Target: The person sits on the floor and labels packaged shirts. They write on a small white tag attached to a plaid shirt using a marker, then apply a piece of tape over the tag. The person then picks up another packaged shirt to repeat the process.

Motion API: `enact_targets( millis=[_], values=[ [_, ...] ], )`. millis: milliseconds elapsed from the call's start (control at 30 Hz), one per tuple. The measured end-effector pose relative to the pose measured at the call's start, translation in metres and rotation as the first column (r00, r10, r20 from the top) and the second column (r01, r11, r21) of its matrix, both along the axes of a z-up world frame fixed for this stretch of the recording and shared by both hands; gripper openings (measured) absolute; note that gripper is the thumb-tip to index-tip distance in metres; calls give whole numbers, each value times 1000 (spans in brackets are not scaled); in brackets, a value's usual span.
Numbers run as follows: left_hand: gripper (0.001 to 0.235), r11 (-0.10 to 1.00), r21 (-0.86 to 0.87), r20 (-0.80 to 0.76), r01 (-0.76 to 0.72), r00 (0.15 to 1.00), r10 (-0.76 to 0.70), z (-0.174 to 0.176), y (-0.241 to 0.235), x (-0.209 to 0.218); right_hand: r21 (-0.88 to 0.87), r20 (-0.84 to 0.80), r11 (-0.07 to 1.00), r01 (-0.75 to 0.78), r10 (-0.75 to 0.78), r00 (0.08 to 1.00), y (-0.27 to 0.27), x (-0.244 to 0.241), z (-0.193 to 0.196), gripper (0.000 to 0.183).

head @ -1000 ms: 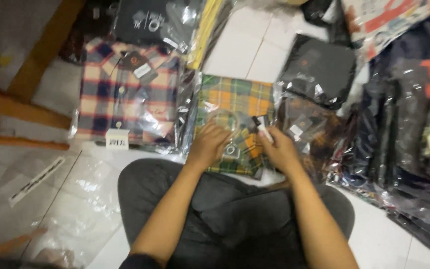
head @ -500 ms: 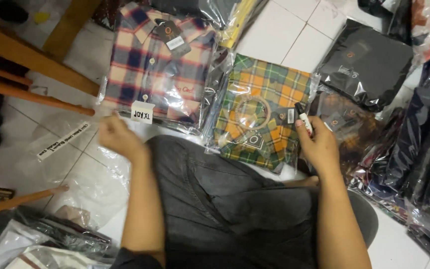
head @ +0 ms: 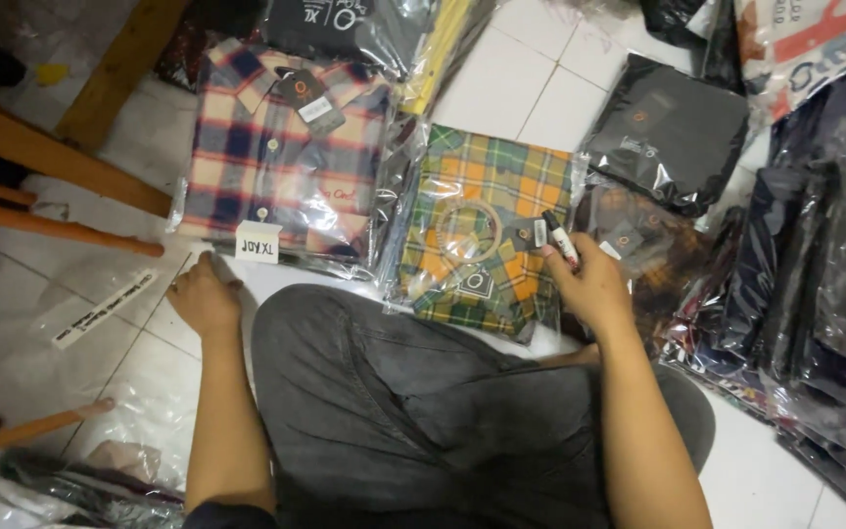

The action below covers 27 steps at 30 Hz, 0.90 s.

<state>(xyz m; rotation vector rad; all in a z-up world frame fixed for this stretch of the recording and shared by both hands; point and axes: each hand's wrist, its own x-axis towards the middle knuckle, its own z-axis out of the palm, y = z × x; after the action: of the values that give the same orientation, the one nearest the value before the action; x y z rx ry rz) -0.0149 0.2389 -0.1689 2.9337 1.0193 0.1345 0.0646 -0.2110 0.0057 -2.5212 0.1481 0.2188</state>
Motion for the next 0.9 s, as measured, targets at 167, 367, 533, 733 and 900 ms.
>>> enact_targets(
  millis=[167, 367, 533, 733, 900],
  values=[
    [11, 961, 243, 168, 133, 970, -177, -13, 10, -7, 22, -1, 1000, -5, 5, 1000, 4, -1, 6, 33],
    [9, 994, -108, 507, 7, 861, 49, 62, -33, -35, 56, 22, 998, 10, -11, 1000, 6, -3, 12, 29],
    [12, 939, -151, 886, 311, 464, -11, 130, -128, -30, 158, 101, 987, 8, -24, 995, 7, 1, -14, 27],
    [39, 317, -585, 599, 747, 661, -453, 171, -230, 21, 806, -123, 591, 29, 120, 985, 20, -6, -36, 25],
    [36, 272, -557, 514, 785, 583, -629, 149, -260, 49, 821, -49, 571, 5, 62, 997, 5, -3, -46, 30]
  ],
)
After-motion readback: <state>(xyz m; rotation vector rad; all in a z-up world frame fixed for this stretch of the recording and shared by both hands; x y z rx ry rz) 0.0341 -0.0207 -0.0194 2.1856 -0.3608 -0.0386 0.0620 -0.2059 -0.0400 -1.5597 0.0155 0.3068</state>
